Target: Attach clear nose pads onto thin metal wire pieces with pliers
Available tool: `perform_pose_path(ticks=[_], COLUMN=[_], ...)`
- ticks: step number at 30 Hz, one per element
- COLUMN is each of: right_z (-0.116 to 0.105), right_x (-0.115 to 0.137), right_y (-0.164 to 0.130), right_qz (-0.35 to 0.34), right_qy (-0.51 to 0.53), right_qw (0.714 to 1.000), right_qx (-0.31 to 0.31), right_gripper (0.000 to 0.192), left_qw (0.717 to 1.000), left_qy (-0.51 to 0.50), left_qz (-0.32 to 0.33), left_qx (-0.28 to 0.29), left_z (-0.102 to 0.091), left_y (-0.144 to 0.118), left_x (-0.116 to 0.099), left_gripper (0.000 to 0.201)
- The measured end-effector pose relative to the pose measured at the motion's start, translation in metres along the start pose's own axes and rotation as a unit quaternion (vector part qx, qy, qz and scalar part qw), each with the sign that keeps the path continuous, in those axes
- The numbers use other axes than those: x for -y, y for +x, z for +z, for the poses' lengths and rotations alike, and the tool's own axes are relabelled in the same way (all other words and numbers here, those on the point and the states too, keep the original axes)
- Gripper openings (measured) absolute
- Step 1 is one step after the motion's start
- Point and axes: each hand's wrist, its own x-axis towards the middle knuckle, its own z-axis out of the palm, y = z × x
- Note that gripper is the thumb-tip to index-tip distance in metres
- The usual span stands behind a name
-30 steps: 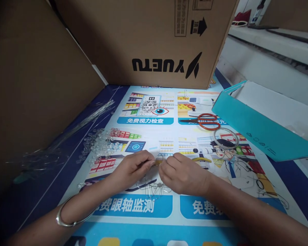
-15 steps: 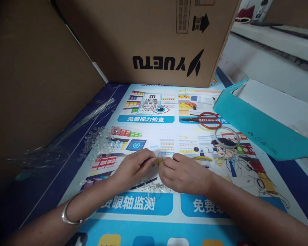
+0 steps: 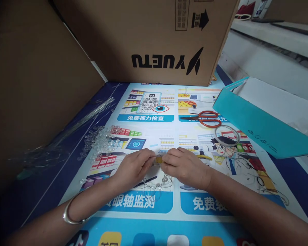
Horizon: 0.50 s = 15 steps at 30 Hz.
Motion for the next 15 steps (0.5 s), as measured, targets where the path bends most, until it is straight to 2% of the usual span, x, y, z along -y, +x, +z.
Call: perform_pose_path(ticks=[10,15], right_z=[-0.0029,0.0066], right_x=[0.0044,0.0016], right_y=[-0.0010,-0.0005], right_qz=[-0.043,0.021], right_qy=[-0.002,0.040], right_qw=[0.999,0.998], right_qx=[0.005,-0.042], right_gripper=[0.016,0.017], left_qw=[0.999,0.998], left_qy=[0.035,0.047], left_qz=[0.019,0.028], left_qx=[0.008,0.032], left_z=[0.0039,0.0016], left_y=[-0.0026,-0.0001], left_x=[-0.0013,-0.0043], left_gripper=[0.019,0.017])
